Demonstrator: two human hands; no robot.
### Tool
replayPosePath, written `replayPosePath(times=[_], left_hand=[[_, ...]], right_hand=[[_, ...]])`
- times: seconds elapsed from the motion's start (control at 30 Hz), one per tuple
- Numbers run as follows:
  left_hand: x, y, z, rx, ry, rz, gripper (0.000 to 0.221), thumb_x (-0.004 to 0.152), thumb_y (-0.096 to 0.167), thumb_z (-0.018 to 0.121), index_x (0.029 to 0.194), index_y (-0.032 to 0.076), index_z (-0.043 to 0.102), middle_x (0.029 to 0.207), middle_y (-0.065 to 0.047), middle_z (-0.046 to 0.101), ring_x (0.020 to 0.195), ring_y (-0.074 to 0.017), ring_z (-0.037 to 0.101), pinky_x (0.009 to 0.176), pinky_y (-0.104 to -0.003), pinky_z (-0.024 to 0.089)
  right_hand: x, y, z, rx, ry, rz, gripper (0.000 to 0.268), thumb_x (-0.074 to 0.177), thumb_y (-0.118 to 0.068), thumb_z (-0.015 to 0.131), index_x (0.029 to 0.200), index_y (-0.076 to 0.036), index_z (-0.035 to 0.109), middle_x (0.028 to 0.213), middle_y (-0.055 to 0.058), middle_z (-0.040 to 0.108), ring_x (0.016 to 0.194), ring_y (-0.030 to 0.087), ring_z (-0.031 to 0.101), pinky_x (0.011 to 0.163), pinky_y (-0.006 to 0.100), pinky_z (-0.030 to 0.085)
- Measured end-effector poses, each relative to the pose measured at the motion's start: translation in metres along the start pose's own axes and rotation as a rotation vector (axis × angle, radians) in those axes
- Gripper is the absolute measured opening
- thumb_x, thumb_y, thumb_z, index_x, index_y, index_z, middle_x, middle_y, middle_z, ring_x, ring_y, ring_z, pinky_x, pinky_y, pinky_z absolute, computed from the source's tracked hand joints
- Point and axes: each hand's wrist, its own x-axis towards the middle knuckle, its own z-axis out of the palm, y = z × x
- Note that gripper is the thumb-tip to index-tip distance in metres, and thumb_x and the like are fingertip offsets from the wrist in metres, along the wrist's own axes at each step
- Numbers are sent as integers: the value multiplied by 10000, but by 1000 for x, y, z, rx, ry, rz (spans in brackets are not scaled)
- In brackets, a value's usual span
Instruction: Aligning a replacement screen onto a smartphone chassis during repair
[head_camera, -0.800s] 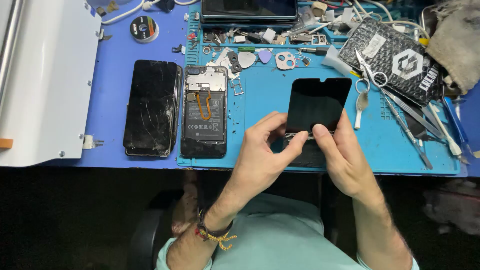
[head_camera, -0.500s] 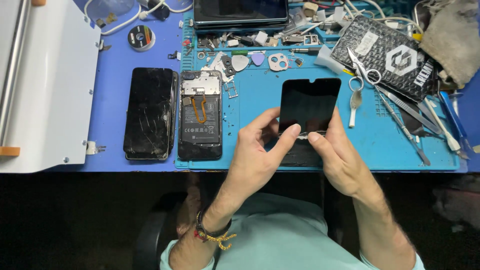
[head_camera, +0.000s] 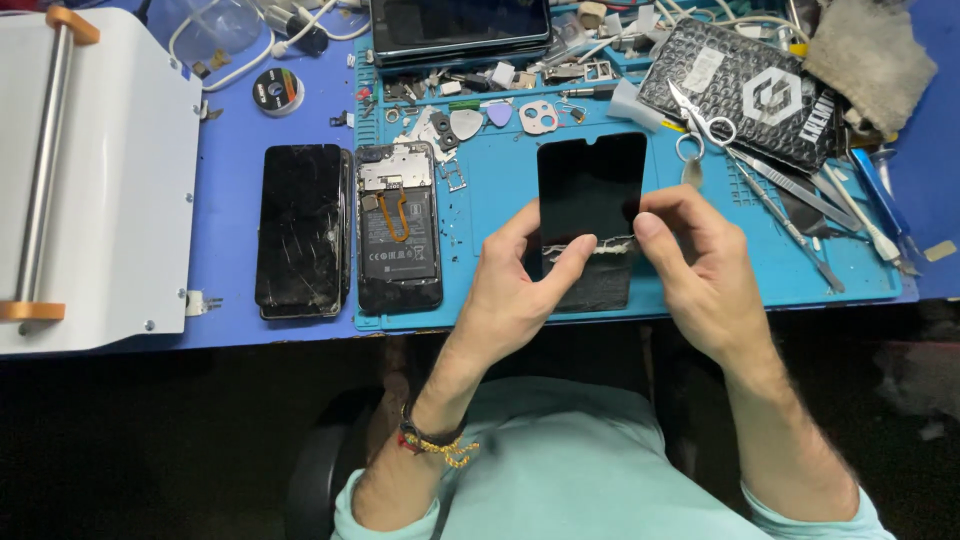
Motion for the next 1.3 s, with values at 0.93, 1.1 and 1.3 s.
replayPosePath(times=[0.93,1.1,1.3], left_hand=[[0,-16,4,102,7,-72,142,961,233,797,981,96,765,840,12,743,843,-28,620,778,-244,574],[-1,-22,2,128,17,-66,184,992,270,760,981,86,764,840,-10,748,860,-33,600,778,-268,581],[-2,-27,3,73,23,-44,138,986,216,768,982,78,760,858,-13,742,881,-43,598,788,-266,578]], right_hand=[[-5,15,2,-100,-23,-115,253,1110,-233,660,900,-96,634,666,64,580,672,136,507,664,312,453],[-2,26,1,-40,-131,-80,154,1095,-180,636,977,-82,627,705,38,585,734,126,496,709,317,456],[-9,14,3,-43,-109,-70,199,1122,-188,572,959,-82,615,682,51,529,693,138,459,671,316,441]])
